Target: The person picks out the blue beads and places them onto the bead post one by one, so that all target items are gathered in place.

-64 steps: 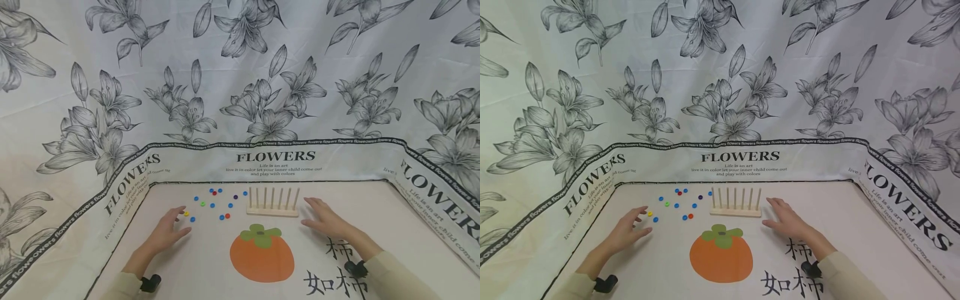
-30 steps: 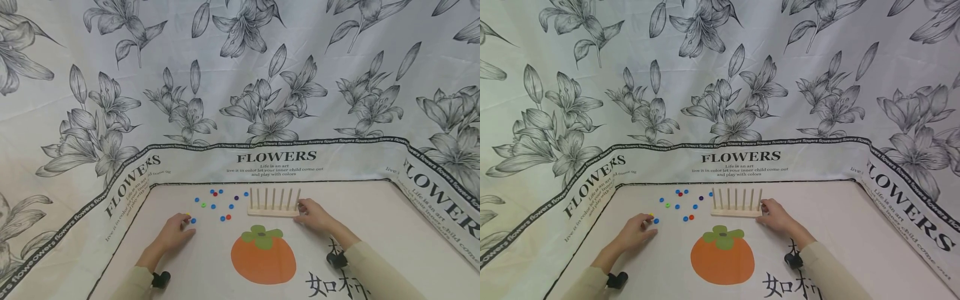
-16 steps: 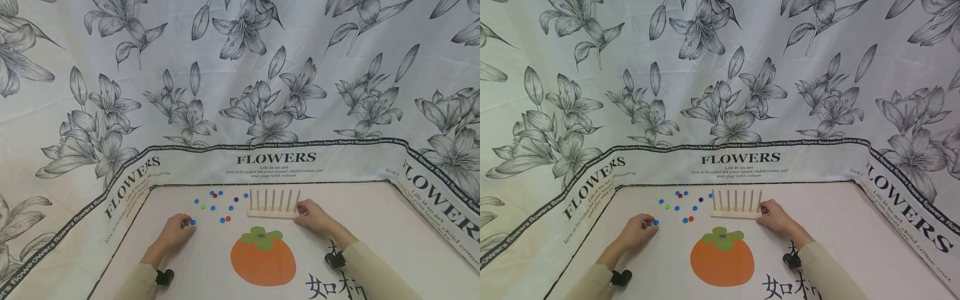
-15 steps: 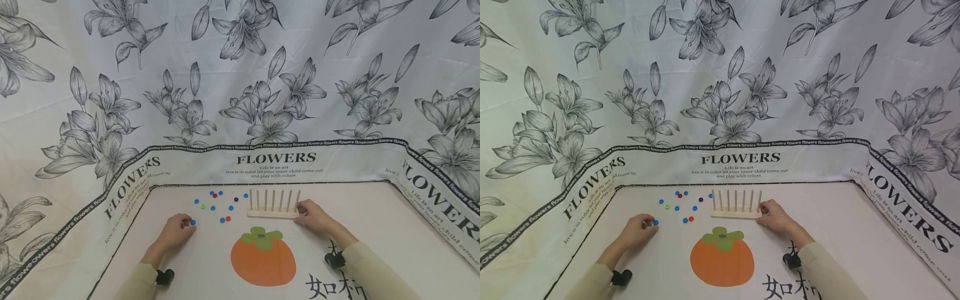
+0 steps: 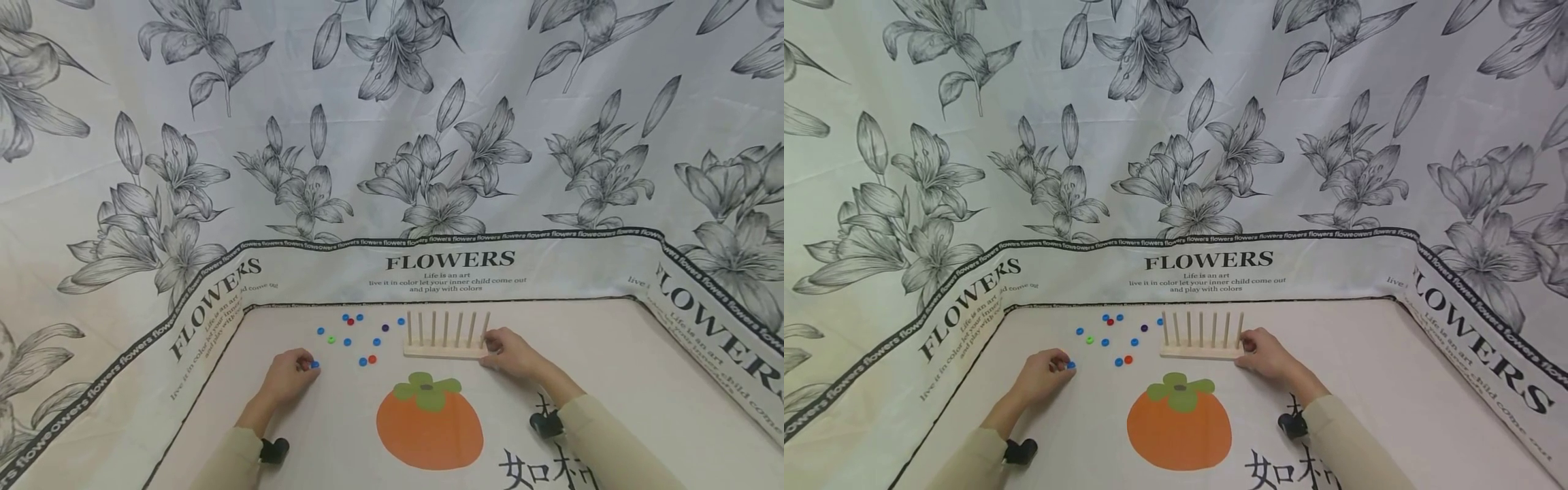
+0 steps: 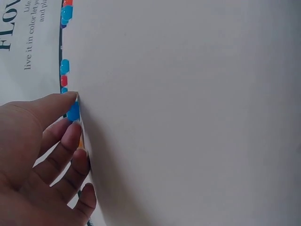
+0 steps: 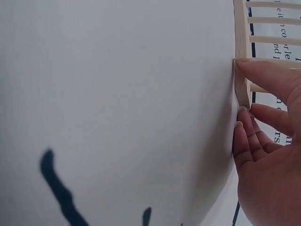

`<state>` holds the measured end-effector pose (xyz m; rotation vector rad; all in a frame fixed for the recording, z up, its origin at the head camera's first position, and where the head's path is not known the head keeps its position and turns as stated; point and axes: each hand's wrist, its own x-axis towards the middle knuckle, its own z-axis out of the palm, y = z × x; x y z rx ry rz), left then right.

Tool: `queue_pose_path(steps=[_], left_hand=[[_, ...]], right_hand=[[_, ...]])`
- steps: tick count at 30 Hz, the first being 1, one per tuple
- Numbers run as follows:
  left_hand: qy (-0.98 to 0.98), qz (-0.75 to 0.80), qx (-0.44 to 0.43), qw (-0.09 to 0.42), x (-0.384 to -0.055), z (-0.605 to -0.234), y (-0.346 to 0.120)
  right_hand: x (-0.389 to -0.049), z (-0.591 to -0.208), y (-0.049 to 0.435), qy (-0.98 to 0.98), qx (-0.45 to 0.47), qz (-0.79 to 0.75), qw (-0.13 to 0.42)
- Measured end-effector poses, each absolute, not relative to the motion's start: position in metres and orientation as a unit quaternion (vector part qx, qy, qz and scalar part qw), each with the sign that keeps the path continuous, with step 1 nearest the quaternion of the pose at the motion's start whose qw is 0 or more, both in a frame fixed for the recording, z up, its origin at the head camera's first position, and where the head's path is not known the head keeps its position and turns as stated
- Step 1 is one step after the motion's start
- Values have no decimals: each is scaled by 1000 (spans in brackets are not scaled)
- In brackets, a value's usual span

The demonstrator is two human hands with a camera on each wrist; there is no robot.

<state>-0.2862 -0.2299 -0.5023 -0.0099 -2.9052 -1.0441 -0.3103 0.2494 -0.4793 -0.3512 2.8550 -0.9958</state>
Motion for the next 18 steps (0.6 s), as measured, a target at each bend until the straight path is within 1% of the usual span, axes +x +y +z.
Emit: queue_pose_path(steps=[8, 18], left_hand=[[-944, -330, -3, 23, -284, -499, -228], [-949, -314, -16, 19, -283, -498, -230]], right_hand=[[-311, -476, 250, 930, -114, -343, 65], [-312, -477, 251, 931, -115, -339, 69]])
